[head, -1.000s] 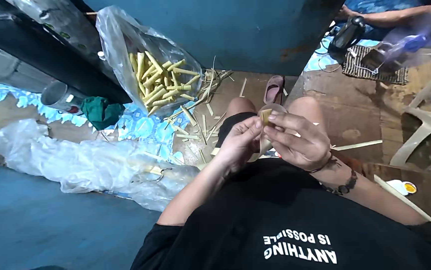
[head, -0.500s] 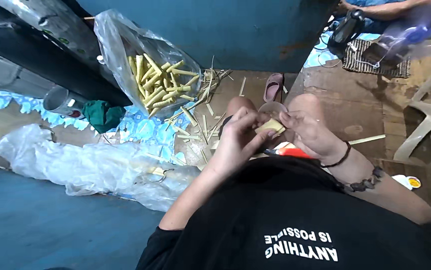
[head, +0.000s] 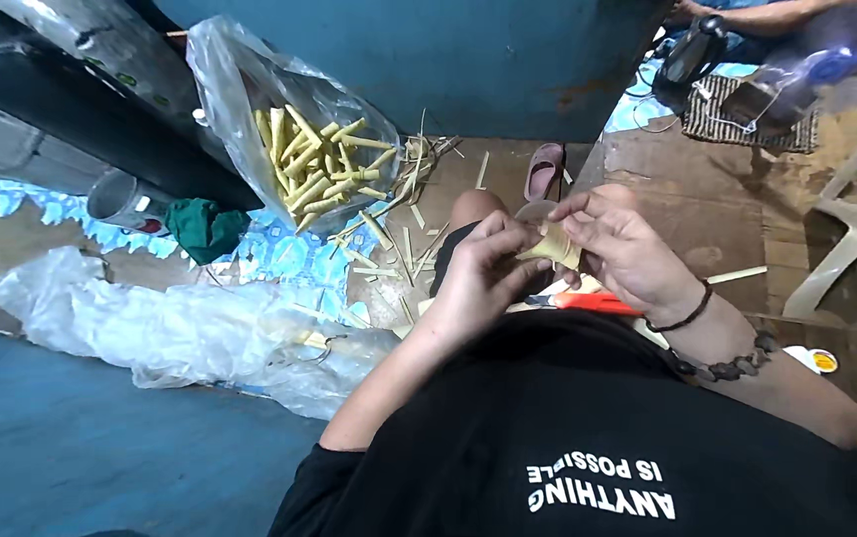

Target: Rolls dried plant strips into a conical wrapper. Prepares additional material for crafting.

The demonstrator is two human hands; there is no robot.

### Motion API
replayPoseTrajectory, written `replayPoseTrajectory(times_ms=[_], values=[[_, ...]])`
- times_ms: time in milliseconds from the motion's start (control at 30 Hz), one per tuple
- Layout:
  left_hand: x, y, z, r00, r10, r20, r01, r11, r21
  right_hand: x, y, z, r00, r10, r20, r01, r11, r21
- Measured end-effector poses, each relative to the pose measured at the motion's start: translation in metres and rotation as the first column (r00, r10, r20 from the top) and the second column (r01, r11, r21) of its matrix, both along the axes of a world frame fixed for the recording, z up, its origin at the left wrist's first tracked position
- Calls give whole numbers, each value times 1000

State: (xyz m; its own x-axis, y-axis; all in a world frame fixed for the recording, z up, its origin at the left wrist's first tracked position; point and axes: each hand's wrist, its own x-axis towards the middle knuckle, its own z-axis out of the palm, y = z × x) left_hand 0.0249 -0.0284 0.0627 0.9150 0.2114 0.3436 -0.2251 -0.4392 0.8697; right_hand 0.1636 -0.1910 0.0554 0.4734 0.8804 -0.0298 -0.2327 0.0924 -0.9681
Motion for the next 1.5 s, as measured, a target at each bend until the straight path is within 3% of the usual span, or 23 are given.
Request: replayPoseTrajectory(times_ms=[100,267,333,400,467,500,567,633,700,733,800,867,933,1000,1033,1067,1100,1167,1233,1300,1333,1433,1500], values=[[0,1,2,999,48,-6,-48,998,51,-4,-1,-3,973,69,219,-77,997,27],[0,0,1,998,53,44,-55,998,42,-7,-2,2,996,24,-85,-24,1000,-2],[-1,-1,1,998,57,8,-57,998,34,-14,-1,0,930,-78,359,81,997,7],[-2,0,2,998,59,-31,-58,998,25,-17,-1,-7,637,-167,753,147,985,95],[-3,0,4,998,21,-65,-21,1000,-14,-17,-5,-8,792,-107,601,104,994,40],[-3,1,5,997,-19,-80,17,999,-30,-15,-7,-5,958,-27,286,31,999,-10],[-4,3,3,992,-83,-97,78,996,-52,-10,-10,-1,987,44,-155,-54,997,-63],[-4,4,2,992,-75,-99,71,997,-39,-13,-14,-5,989,9,150,1,998,-62],[-3,6,3,993,-54,-107,50,998,-40,-17,-17,-14,785,-88,613,109,994,4],[-3,6,4,992,-59,-116,53,997,-54,-17,-19,-15,768,-94,633,109,994,15],[0,5,7,985,-99,-141,88,992,-85,-14,-22,-10,973,-6,229,16,999,-40],[4,8,9,978,-147,-151,135,987,-90,-13,-23,-5,999,-2,-46,-1,998,-62],[11,13,12,972,-174,-159,161,983,-92,-17,-27,-9,908,-115,402,134,991,-19],[18,18,16,968,-193,-161,179,979,-102,-16,-27,-18,577,-228,784,220,968,120],[21,18,18,966,-203,-162,187,977,-107,-15,-29,-20,585,-239,775,228,965,126],[23,19,20,963,-213,-164,198,975,-104,-15,-31,-17,755,-206,623,214,975,62],[24,20,20,961,-223,-166,210,973,-96,-14,-33,-12,942,-153,300,161,987,-1],[27,20,20,955,-247,-167,234,968,-92,-11,-34,-7,982,-109,-156,102,993,-53],[29,21,20,956,-242,-164,234,970,-69,-14,-37,-10,964,-184,191,189,982,-8],[30,23,20,963,-219,-156,215,976,-42,-14,-39,-19,661,-282,696,275,953,126],[31,24,20,964,-219,-151,215,976,-44,-13,-40,-21,602,-293,742,281,949,147],[31,25,21,956,-246,-158,241,969,-50,-10,-43,-10,975,-189,117,197,979,-54],[31,25,22,954,-248,-171,247,969,-29,-11,-44,-9,981,-192,4,192,979,-68]])
